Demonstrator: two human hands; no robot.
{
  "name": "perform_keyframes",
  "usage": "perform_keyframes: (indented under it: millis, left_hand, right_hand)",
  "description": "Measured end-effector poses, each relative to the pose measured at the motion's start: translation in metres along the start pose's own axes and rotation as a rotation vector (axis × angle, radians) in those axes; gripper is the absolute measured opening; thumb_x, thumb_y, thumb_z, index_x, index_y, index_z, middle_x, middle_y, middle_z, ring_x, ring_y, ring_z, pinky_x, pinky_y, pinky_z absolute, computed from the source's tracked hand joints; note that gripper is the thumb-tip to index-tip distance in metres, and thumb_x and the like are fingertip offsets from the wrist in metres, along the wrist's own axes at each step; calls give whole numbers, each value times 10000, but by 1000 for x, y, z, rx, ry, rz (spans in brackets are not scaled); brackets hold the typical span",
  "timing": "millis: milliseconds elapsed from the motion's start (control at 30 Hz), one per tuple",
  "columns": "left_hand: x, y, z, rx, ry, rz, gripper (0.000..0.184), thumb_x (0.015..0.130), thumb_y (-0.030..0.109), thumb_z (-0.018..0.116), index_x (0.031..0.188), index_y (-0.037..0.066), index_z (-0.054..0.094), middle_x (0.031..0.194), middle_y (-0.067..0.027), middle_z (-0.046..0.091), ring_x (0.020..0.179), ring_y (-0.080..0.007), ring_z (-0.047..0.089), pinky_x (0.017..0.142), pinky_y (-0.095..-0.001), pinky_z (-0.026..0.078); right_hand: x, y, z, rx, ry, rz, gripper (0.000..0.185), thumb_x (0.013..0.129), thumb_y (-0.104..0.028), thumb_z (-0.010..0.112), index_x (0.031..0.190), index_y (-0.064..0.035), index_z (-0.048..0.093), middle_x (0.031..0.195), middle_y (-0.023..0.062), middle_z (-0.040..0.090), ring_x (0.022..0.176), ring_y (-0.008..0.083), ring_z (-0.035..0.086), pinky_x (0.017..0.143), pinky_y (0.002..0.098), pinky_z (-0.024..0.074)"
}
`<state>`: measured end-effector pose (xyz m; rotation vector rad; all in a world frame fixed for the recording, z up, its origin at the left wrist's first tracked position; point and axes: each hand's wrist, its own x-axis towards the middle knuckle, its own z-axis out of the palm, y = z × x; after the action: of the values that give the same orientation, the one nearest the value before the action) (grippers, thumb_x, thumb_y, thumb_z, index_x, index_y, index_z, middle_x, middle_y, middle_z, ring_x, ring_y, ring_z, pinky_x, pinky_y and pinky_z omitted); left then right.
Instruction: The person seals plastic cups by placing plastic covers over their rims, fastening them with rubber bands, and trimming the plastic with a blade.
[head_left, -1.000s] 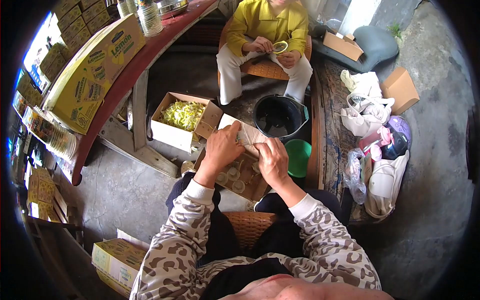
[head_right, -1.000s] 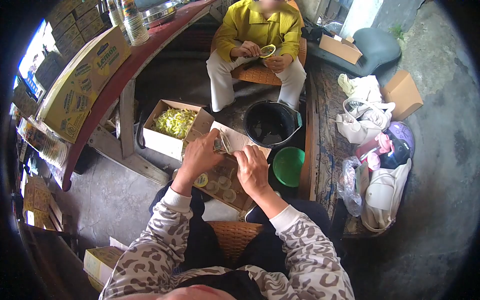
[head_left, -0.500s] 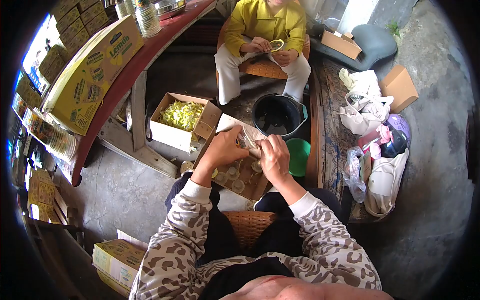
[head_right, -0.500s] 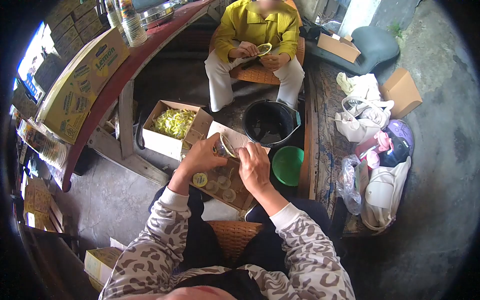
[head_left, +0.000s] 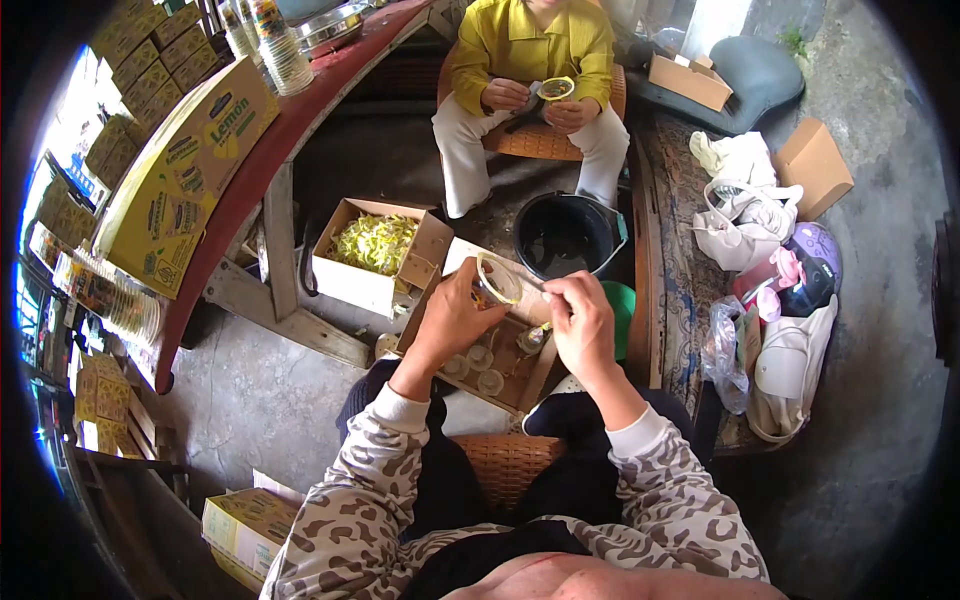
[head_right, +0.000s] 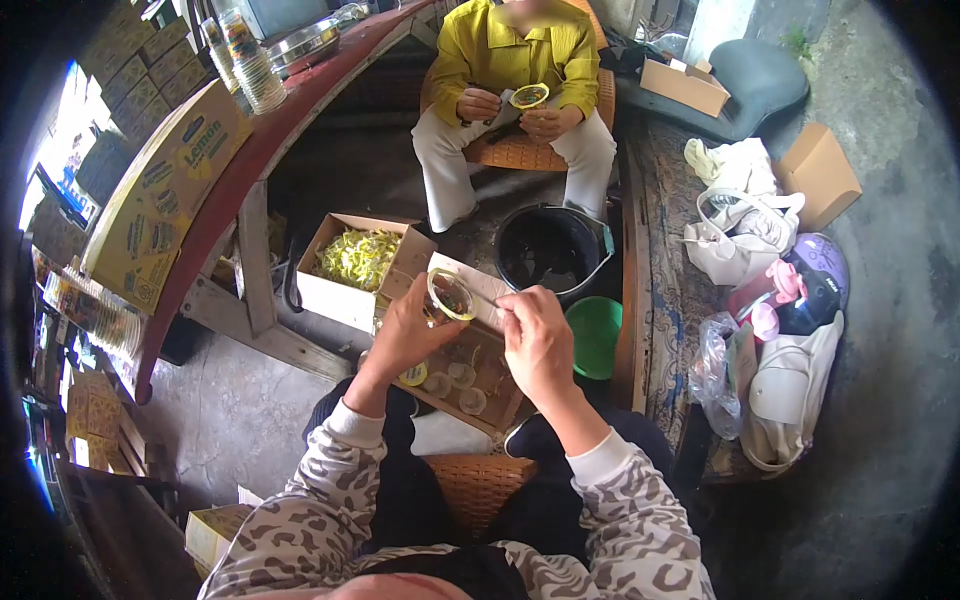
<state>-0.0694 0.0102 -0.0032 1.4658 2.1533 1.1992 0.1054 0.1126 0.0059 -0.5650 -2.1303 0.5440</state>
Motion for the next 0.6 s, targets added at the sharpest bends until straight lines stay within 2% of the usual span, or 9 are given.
perform_keyframes:
  millis: [67,133,233,333,400,467,533,600]
  left_hand:
    - [-1,4,3,-69,26,82,542,723,199,814,1139,0,529,1000,-210,661,942,-407,650,798,-452,517]
    - [-3,9,4,-52,4,82,555,721,184,808,1160,-17,535,1051,-220,643,992,-409,633,844,-447,510]
    - [-6,9,10,4,32,151,509,710,153,789,1138,-4,562,1012,-199,635,977,-420,614,832,-463,506]
    - [-9,10,13,17,-4,171,492,703,134,780,1128,0,573,1006,-189,633,964,-409,616,815,-459,509]
    - [-13,13,15,18,-27,136,492,694,127,780,1132,17,584,1016,-173,637,974,-393,618,851,-456,498]
    - [-17,12,18,137,-57,157,554,666,120,814,1163,28,588,1072,-152,636,1044,-360,608,941,-436,469]
    - [-19,13,22,133,-44,173,553,657,117,810,1161,48,595,1071,-142,628,1043,-360,595,949,-450,451]
    - [-19,13,24,174,-80,201,525,698,152,797,1170,50,591,1018,-137,638,1011,-369,609,984,-493,427]
  right_hand:
    - [1,2,-6,144,56,168,201,839,76,646,1001,-30,592,880,119,606,773,278,635,692,378,522]
    - [1,9,-9,212,105,187,314,865,93,631,1134,-29,525,907,135,622,762,238,651,686,354,523]
    - [4,12,-19,221,106,268,253,863,96,633,1068,-36,567,900,121,613,754,250,645,678,351,519]
    - [4,19,-23,113,-19,193,196,860,99,634,988,-48,614,896,106,603,749,264,640,671,361,513]
    - [1,22,-20,122,-39,233,175,858,100,632,933,-58,645,891,101,592,748,278,635,658,374,504]
    - [-1,25,-19,124,-52,210,183,858,88,641,965,-61,650,906,105,592,753,277,636,656,384,500]
    - [-2,24,-20,132,-136,271,180,854,79,649,968,-61,651,919,108,588,764,285,638,661,383,503]
    - [-4,23,-20,147,-161,281,164,845,47,677,969,-59,656,931,108,587,769,291,638,666,383,506]
